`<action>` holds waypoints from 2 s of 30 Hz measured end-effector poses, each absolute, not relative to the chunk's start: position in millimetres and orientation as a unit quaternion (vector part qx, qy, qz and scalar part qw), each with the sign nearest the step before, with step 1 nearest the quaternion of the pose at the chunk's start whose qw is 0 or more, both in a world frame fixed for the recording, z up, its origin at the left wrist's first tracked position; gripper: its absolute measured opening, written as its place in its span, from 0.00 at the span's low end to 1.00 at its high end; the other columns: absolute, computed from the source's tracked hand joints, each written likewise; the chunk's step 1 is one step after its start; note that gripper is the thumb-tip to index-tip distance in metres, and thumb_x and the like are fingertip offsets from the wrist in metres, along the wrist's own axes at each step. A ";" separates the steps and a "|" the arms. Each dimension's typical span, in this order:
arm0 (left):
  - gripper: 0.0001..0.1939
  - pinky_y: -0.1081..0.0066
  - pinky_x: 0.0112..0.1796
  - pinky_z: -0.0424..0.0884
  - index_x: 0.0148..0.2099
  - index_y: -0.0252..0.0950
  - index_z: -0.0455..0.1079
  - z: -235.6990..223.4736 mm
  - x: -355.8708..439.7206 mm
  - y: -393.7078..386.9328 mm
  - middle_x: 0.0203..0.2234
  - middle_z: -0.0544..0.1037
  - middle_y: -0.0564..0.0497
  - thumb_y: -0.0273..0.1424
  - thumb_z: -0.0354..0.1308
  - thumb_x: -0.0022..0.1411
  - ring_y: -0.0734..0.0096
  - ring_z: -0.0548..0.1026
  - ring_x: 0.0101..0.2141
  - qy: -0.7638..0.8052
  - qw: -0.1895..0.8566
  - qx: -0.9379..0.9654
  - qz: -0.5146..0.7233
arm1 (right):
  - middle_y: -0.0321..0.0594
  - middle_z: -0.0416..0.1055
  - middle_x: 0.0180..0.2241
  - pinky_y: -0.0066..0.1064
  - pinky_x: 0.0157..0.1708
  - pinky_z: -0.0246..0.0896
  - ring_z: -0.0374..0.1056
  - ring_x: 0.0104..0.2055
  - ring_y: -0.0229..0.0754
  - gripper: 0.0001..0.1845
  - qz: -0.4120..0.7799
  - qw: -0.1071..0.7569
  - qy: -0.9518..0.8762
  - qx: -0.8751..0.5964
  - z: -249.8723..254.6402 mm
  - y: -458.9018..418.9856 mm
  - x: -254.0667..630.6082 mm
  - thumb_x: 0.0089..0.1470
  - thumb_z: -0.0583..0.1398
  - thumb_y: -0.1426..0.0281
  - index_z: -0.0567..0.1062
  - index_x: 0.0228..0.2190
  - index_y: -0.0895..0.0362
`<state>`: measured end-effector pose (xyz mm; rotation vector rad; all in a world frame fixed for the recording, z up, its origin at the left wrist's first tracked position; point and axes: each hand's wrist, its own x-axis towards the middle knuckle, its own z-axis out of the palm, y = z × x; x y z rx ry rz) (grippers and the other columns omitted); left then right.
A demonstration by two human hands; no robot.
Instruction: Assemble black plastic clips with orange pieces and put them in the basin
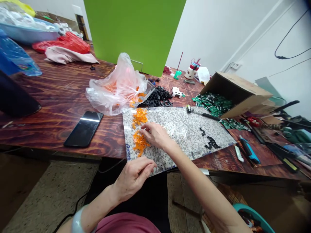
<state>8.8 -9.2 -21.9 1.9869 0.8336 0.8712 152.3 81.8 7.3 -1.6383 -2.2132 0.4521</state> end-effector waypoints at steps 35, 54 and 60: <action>0.16 0.75 0.37 0.72 0.49 0.38 0.71 -17.4 2.6 -0.6 0.36 0.80 0.49 0.39 0.50 0.64 0.66 0.78 0.35 0.390 0.510 0.700 0.312 | 0.39 0.75 0.34 0.27 0.34 0.64 0.70 0.34 0.37 0.13 0.165 0.293 -0.629 -0.701 38.4 45.7 288.1 0.60 0.53 0.66 0.73 0.39 0.60; 0.19 0.76 0.27 0.61 0.43 0.37 0.77 2.9 5.8 -4.2 0.22 0.67 0.55 0.42 0.48 0.64 0.74 0.64 0.24 0.393 0.564 0.657 0.309 | 0.43 0.73 0.36 0.31 0.40 0.58 0.66 0.36 0.39 0.09 0.073 0.217 -0.756 -0.613 11.8 98.1 230.3 0.58 0.56 0.71 0.77 0.35 0.57; 0.24 0.77 0.23 0.56 0.48 0.34 0.74 3.5 2.9 -5.5 0.19 0.62 0.57 0.46 0.49 0.63 0.76 0.60 0.22 0.430 0.637 0.565 0.300 | 0.42 0.72 0.32 0.30 0.36 0.55 0.65 0.36 0.42 0.05 0.074 0.155 -0.763 -0.624 -1.5 127.6 231.0 0.53 0.61 0.71 0.78 0.29 0.55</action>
